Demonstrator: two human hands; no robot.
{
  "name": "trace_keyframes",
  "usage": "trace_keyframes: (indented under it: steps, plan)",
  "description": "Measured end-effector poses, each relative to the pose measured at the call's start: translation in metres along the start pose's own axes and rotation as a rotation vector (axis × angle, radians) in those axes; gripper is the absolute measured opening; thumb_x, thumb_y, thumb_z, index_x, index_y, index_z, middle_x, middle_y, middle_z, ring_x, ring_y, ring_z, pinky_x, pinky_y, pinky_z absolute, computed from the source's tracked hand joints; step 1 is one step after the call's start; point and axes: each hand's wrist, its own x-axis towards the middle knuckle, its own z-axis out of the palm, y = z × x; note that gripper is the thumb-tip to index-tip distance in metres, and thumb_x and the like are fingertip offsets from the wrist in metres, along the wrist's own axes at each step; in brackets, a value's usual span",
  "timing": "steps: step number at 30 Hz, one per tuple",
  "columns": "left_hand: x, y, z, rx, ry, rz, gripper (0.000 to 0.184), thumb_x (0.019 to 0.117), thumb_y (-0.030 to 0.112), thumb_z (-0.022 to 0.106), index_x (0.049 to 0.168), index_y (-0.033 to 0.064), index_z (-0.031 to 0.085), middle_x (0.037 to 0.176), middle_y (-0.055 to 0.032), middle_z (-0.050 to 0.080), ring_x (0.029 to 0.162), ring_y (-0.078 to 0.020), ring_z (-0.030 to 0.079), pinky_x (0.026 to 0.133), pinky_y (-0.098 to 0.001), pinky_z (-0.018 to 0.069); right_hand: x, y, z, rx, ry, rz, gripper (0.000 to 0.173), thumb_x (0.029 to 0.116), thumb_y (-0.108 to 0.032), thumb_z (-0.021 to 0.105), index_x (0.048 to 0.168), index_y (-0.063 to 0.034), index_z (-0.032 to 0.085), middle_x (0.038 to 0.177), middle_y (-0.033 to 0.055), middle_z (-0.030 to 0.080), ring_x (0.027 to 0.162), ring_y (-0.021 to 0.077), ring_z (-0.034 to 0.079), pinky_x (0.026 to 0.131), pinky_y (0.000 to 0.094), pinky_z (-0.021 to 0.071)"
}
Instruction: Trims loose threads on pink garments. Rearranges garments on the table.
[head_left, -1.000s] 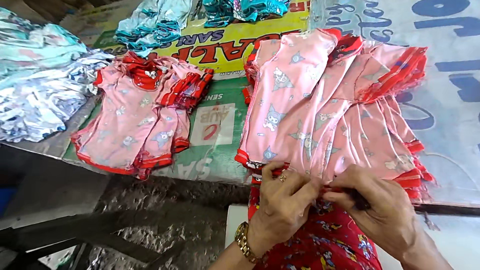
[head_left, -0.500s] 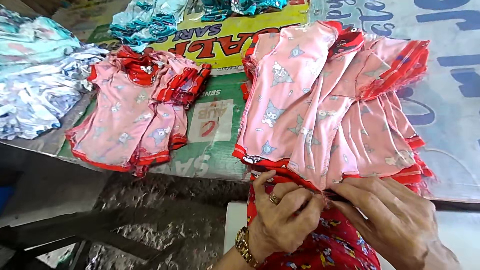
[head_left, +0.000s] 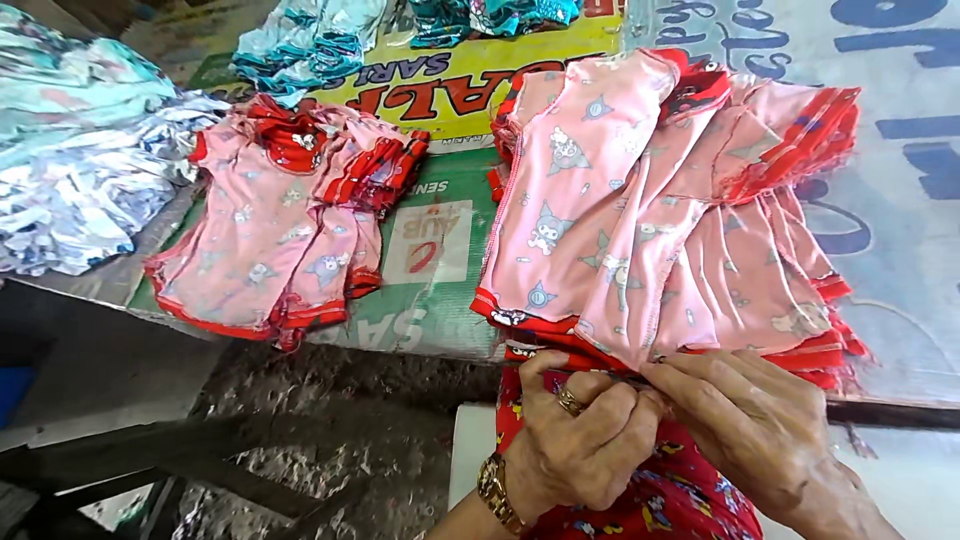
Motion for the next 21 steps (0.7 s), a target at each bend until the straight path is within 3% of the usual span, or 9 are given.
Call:
trace_keyframes:
  steps: [2,4,5,7,9,10,12,15,21]
  plan:
    - [-0.001,0.003,-0.009,-0.065,-0.017,-0.019,0.011,0.1018,0.022,0.059,0.097,0.0152,0.066,0.087,0.0014,0.061,0.089,-0.0111,0.058,0.107,-0.0366,0.0355,-0.002,0.001,-0.007,0.213,-0.058,0.095,0.022,0.106,-0.029,0.057,0.108,-0.0102,0.069,0.096,0.0067,0.074,0.085,0.0122,0.07,0.07,0.0234,0.0541]
    - [0.001,0.004,-0.019,-0.146,-0.043,-0.021,0.024,0.1048,0.031,0.054,0.09,0.0142,0.063,0.079,0.0006,0.061,0.077,-0.012,0.057,0.095,-0.0323,0.0433,-0.005,0.005,-0.026,0.622,-0.121,0.264,0.025,0.1015,-0.032,0.066,0.117,-0.0114,0.067,0.103,0.0007,0.069,0.091,0.0008,0.065,0.077,0.0135,0.0538]
    - [0.002,0.004,-0.022,-0.152,-0.062,-0.028,0.029,0.1058,0.036,0.05,0.092,0.0137,0.063,0.078,0.0001,0.061,0.074,-0.0125,0.056,0.09,-0.0306,0.0445,-0.005,0.008,-0.034,0.759,-0.113,0.335,0.027,0.0998,-0.031,0.069,0.12,-0.0143,0.066,0.106,-0.003,0.068,0.091,-0.0012,0.064,0.077,0.0136,0.054]
    - [0.009,0.005,-0.016,-0.048,-0.068,-0.055,0.039,0.1042,0.047,0.05,0.094,0.0125,0.064,0.077,-0.001,0.06,0.072,-0.0138,0.055,0.083,-0.0298,0.044,-0.003,0.01,-0.042,0.755,-0.053,0.413,0.027,0.0997,-0.032,0.068,0.122,-0.0177,0.066,0.106,-0.0071,0.07,0.091,-0.0024,0.064,0.077,0.0139,0.0549]
    - [0.018,0.006,0.001,0.146,-0.087,-0.081,0.048,0.0972,0.059,0.059,0.094,0.0118,0.069,0.077,-0.0019,0.064,0.07,-0.0154,0.057,0.078,-0.0328,0.043,0.002,0.011,-0.036,0.583,-0.016,0.427,0.027,0.1003,-0.033,0.067,0.118,-0.0127,0.066,0.104,-0.0046,0.072,0.09,-0.0033,0.066,0.076,0.0125,0.0559]
    - [0.021,0.006,0.01,0.23,-0.117,-0.085,0.047,0.0955,0.057,0.063,0.095,0.0116,0.072,0.079,-0.0027,0.066,0.071,-0.0168,0.058,0.078,-0.0359,0.0416,0.004,0.011,-0.031,0.478,-0.022,0.424,0.028,0.101,-0.034,0.065,0.116,-0.01,0.067,0.102,-0.0025,0.073,0.087,-0.0044,0.066,0.074,0.0111,0.0547]
    - [0.021,0.004,0.023,0.341,-0.171,-0.076,0.028,0.0978,0.039,0.065,0.096,0.0126,0.072,0.082,-0.0025,0.069,0.073,-0.0184,0.061,0.079,-0.0402,0.0415,0.008,0.01,-0.021,0.297,-0.051,0.434,0.03,0.1015,-0.036,0.062,0.113,-0.0088,0.069,0.098,-0.0006,0.073,0.082,-0.0047,0.064,0.07,0.0108,0.0523]
    - [0.014,0.002,0.023,0.297,-0.157,-0.063,0.014,0.0992,0.018,0.062,0.096,0.0114,0.073,0.083,-0.003,0.071,0.074,-0.0178,0.062,0.083,-0.0403,0.0417,0.005,0.013,-0.015,0.218,-0.074,0.447,0.032,0.1015,-0.039,0.061,0.113,-0.01,0.07,0.097,-0.0002,0.074,0.083,-0.0021,0.067,0.069,0.0138,0.0537]
    - [0.002,0.002,0.004,0.19,-0.211,-0.131,0.011,0.0992,0.02,0.065,0.094,0.0113,0.069,0.081,-0.0021,0.068,0.078,-0.016,0.063,0.088,-0.0379,0.0439,-0.002,0.022,-0.016,0.296,-0.096,0.363,0.034,0.1024,-0.041,0.061,0.113,-0.01,0.07,0.1,0.0007,0.073,0.085,-0.0002,0.066,0.07,0.0159,0.0535]
